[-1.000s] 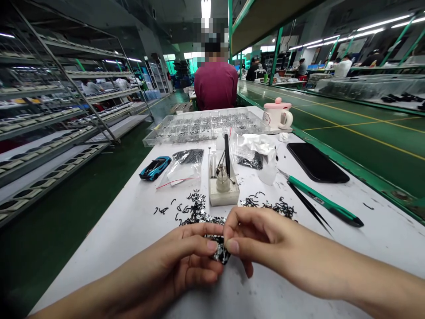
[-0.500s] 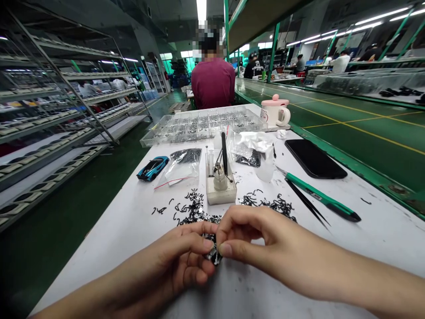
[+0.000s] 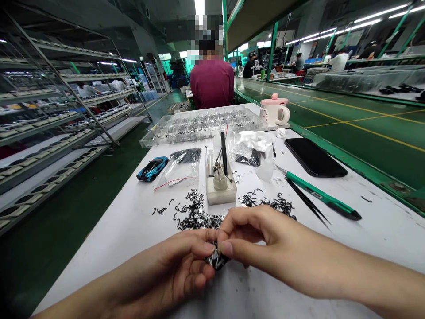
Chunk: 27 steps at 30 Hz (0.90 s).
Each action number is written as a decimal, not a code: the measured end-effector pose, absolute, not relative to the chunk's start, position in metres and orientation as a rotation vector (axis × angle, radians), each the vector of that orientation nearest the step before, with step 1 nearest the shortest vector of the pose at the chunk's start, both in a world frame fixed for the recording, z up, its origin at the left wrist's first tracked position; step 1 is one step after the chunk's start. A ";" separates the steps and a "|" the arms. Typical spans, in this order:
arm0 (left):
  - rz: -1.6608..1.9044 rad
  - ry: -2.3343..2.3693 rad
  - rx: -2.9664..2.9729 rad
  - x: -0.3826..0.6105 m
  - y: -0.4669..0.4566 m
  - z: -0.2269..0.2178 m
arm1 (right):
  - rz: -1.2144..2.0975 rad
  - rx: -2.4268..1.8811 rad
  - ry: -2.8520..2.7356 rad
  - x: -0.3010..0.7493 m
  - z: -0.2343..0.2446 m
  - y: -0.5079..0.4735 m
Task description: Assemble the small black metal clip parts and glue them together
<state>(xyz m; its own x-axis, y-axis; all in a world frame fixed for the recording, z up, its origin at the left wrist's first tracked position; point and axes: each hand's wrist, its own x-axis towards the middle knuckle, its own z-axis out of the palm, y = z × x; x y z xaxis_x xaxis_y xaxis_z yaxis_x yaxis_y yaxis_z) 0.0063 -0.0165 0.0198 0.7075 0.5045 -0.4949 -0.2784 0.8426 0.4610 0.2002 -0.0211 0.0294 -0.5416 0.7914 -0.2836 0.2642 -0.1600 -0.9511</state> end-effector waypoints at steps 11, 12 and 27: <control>0.486 0.613 0.284 0.003 -0.017 0.022 | 1.619 -1.068 -1.729 0.201 0.032 -0.024; 0.498 0.606 0.270 0.003 -0.016 0.022 | 1.581 -1.073 -1.748 0.202 0.032 -0.025; 0.515 0.584 0.314 0.004 -0.018 0.022 | 0.934 -0.918 -2.102 0.203 0.022 -0.032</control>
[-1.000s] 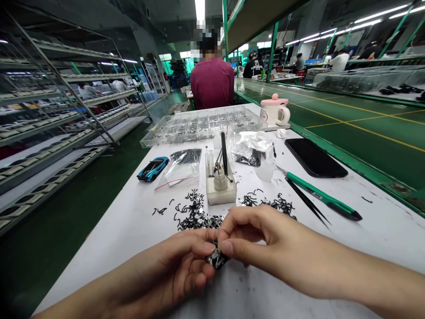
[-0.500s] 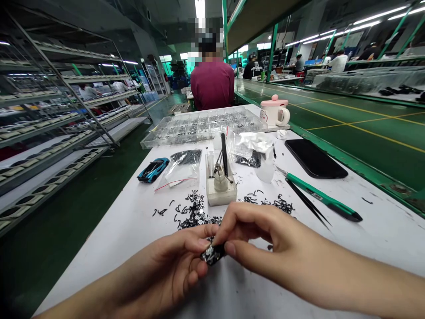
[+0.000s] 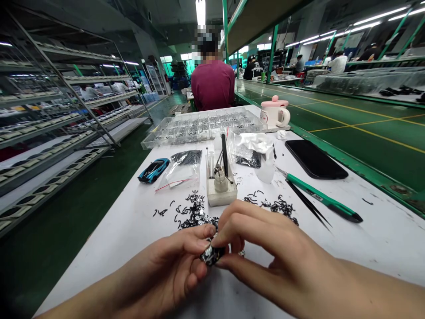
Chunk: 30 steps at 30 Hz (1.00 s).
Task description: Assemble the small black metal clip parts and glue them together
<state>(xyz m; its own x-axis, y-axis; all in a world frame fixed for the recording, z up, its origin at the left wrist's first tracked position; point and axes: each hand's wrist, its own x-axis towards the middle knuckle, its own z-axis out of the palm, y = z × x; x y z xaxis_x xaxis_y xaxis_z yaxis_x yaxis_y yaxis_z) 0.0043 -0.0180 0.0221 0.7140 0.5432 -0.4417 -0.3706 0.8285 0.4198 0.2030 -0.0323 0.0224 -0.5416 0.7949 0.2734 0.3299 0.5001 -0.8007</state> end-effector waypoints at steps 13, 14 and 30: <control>0.789 0.735 1.113 0.006 -0.028 0.022 | 0.884 -0.958 -1.950 0.195 0.011 -0.034; 0.793 0.738 1.080 0.005 -0.027 0.021 | 0.882 -0.959 -1.956 0.194 0.011 -0.033; 0.830 0.936 0.995 0.003 -0.018 0.020 | 0.570 -1.118 -2.077 0.206 0.028 -0.013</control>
